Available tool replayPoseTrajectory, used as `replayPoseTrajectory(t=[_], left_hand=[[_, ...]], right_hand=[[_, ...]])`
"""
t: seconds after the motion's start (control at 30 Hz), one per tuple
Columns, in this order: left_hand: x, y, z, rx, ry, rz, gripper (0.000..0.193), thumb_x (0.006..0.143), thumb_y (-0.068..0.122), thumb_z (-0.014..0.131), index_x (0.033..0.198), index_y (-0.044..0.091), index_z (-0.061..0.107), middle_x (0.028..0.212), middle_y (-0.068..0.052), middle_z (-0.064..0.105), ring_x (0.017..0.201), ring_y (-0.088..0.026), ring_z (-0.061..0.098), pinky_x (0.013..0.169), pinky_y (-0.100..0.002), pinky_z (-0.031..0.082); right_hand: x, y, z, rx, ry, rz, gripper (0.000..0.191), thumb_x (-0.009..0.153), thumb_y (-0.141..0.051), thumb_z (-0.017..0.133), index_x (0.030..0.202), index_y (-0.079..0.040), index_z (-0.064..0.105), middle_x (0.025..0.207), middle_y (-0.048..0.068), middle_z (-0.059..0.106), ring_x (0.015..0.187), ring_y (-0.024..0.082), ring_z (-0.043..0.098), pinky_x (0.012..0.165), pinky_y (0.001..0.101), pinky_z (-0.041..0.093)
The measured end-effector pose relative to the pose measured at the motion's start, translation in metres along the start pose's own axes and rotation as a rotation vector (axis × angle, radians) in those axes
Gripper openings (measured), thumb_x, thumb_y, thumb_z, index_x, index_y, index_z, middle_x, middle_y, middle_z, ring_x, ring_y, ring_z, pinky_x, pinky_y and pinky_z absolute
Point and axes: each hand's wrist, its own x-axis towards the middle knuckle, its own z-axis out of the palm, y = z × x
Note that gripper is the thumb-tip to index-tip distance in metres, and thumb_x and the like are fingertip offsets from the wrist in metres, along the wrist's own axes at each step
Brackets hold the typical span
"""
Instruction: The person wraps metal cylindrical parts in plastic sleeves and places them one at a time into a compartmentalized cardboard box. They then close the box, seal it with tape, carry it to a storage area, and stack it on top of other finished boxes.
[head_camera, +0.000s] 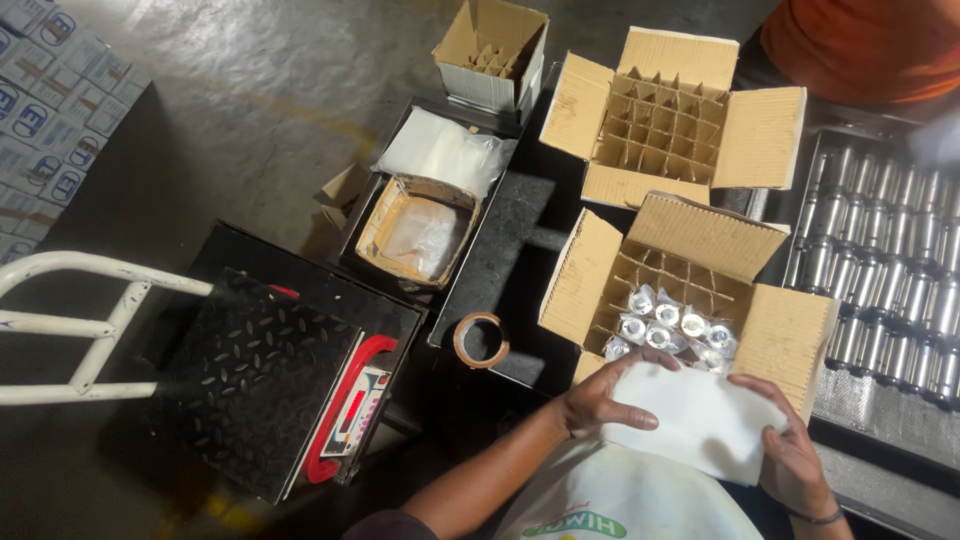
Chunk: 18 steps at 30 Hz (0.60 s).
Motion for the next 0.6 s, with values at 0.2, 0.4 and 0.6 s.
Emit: replayPoseTrajectory(t=[0.2, 0.4, 0.6], left_hand=[[0.002, -0.001, -0.006, 0.339, 0.128, -0.05, 0.074, 0.077, -0.011, 0.058, 0.143, 0.021, 0.05, 0.146, -0.002, 0.05, 0.117, -0.021, 0.064, 0.103, -0.04, 0.055], [0.018, -0.021, -0.032, 0.563, 0.027, 0.022, 0.042, 0.076, -0.013, 0.058, 0.107, 0.007, 0.077, 0.112, -0.012, 0.076, 0.108, -0.024, 0.072, 0.1, -0.034, 0.055], [0.021, -0.046, -0.038, 0.557, -0.013, 0.062, 0.037, 0.072, -0.014, 0.056, 0.097, 0.004, 0.075, 0.105, -0.01, 0.074, 0.107, -0.023, 0.069, 0.102, -0.035, 0.052]], right_hand=[[-0.003, 0.01, -0.037, -0.425, 0.07, 0.314, 0.071, 0.09, -0.007, 0.068, 0.158, -0.015, 0.051, 0.137, 0.022, 0.069, 0.094, 0.049, 0.073, 0.075, 0.0564, 0.062], [0.003, 0.031, -0.038, -0.003, -0.06, 0.114, 0.035, 0.086, -0.004, 0.062, 0.116, 0.009, 0.075, 0.119, 0.025, 0.078, 0.103, 0.033, 0.077, 0.088, 0.0384, 0.06], [0.012, 0.041, -0.027, -0.202, -0.019, 0.189, 0.037, 0.084, 0.007, 0.065, 0.119, 0.013, 0.074, 0.115, 0.028, 0.075, 0.102, 0.032, 0.072, 0.087, 0.0377, 0.057]])
